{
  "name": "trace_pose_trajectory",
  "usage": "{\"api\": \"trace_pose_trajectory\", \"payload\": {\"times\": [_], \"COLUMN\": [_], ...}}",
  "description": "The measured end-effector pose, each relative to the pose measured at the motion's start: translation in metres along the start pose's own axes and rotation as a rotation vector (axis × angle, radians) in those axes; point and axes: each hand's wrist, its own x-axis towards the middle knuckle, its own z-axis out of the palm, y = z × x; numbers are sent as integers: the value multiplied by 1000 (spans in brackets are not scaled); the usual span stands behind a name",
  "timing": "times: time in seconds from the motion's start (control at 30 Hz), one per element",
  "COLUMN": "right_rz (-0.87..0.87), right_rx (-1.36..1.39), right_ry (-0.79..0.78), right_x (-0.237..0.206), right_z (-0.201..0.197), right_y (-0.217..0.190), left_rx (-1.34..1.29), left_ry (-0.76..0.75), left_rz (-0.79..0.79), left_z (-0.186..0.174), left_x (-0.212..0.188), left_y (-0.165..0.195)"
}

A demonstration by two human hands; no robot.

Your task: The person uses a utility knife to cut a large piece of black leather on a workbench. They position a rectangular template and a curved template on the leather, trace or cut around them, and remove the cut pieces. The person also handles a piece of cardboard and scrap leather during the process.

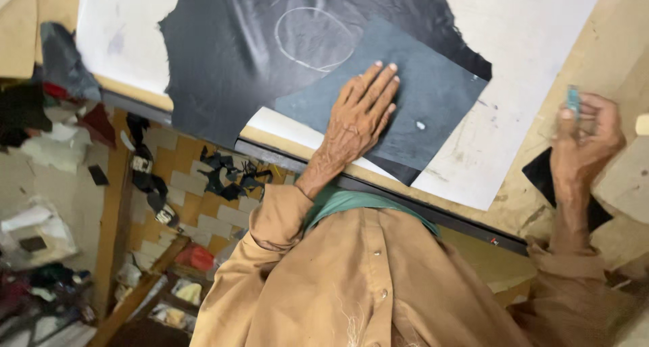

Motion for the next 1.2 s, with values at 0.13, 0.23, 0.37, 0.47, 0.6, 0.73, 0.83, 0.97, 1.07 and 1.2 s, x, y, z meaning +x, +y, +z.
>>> {"api": "trace_pose_trajectory", "payload": {"times": [0.13,0.23,0.37,0.47,0.6,0.73,0.83,0.97,1.07,1.2], "right_rz": [-224,-331,-629,-799,-953,-961,-979,-995,-1048,-1065], "right_rx": [-7,-42,-164,-172,-177,-239,-238,-262,-339,-366], "right_ry": [-69,-166,-434,-589,-671,-725,-709,-684,-702,-809], "right_x": [26,32,23,15,-2,-8,-9,-11,-11,-6], "right_z": [24,69,149,220,289,324,334,339,340,339], "right_y": [-44,-96,-166,-207,-242,-257,-260,-262,-263,-263], "left_rx": [-54,23,60,56,2,-36,-67,-87,-110,-115], "left_ry": [71,143,211,229,254,269,259,270,261,255], "left_rz": [-108,-207,-275,-271,-259,-239,-241,-242,-248,-251], "left_z": [-17,-24,-25,-22,-20,-24,-29,-32,-30,-27], "left_x": [-51,-81,-103,-110,-115,-117,-116,-114,-113,-112], "left_y": [2,-10,-32,-44,-53,-60,-64,-68,-70,-69]}}
